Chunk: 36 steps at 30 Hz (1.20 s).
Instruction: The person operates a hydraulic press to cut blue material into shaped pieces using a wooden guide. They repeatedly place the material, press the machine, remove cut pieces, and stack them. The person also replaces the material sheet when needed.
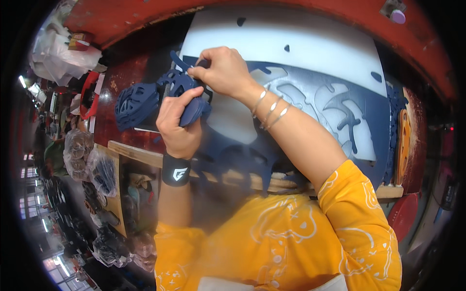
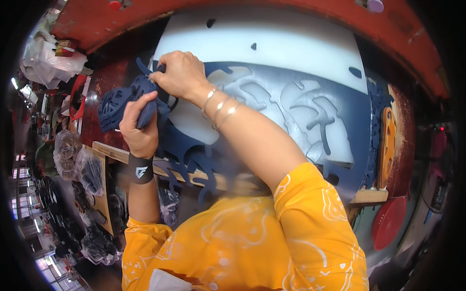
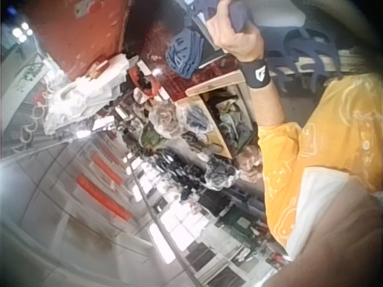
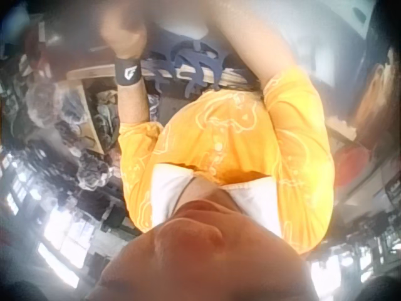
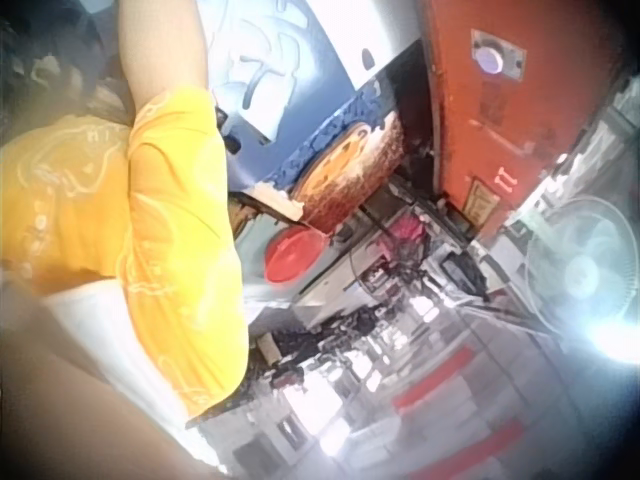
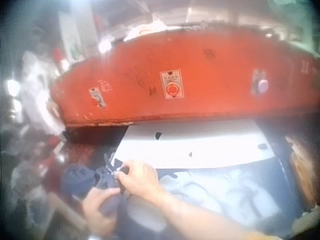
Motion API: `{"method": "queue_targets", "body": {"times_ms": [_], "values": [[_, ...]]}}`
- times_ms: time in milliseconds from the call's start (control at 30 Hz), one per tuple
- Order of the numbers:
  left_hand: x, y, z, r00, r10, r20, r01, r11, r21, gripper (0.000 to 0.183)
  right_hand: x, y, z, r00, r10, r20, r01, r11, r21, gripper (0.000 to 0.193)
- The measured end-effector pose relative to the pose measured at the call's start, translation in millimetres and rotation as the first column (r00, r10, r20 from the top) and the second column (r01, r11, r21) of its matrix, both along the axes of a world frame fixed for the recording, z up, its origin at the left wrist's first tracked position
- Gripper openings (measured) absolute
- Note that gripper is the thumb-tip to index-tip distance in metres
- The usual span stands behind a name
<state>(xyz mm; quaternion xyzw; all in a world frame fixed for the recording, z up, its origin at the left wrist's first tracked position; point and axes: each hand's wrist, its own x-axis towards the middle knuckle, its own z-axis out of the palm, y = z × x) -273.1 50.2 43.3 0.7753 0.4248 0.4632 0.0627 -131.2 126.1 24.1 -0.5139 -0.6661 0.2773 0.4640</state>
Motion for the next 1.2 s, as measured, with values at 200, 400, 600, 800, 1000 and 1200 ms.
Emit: {"method": "queue_targets", "body": {"times_ms": [200,400,600,800,1000,1200], "values": [[9,-22,-9,0.997,0.070,0.038,-0.072,0.994,0.078,0.033,6,7,-8,0.983,-0.184,-0.001,0.184,0.983,-0.023,0.030],[-14,15,-1,0.926,0.068,0.371,-0.010,0.988,-0.156,0.027,6,-9,11,0.987,-0.090,0.136,0.003,0.843,0.539,0.039],[-25,36,13,0.991,-0.080,0.107,0.088,0.994,-0.067,0.030,26,-8,34,0.816,0.295,0.496,-0.430,0.884,0.182,0.029],[-31,31,21,0.992,-0.063,0.110,0.075,0.991,-0.109,0.029,35,5,30,0.735,0.303,0.606,-0.434,0.898,0.077,0.029],[-31,16,11,0.938,-0.048,0.344,0.150,0.949,-0.277,0.028,22,0,4,0.840,0.451,0.302,-0.486,0.873,0.048,0.025],[-7,-3,5,0.991,-0.042,0.129,0.052,0.996,-0.070,0.029,6,5,2,0.996,0.086,0.019,-0.086,0.996,-0.020,0.024]]}}
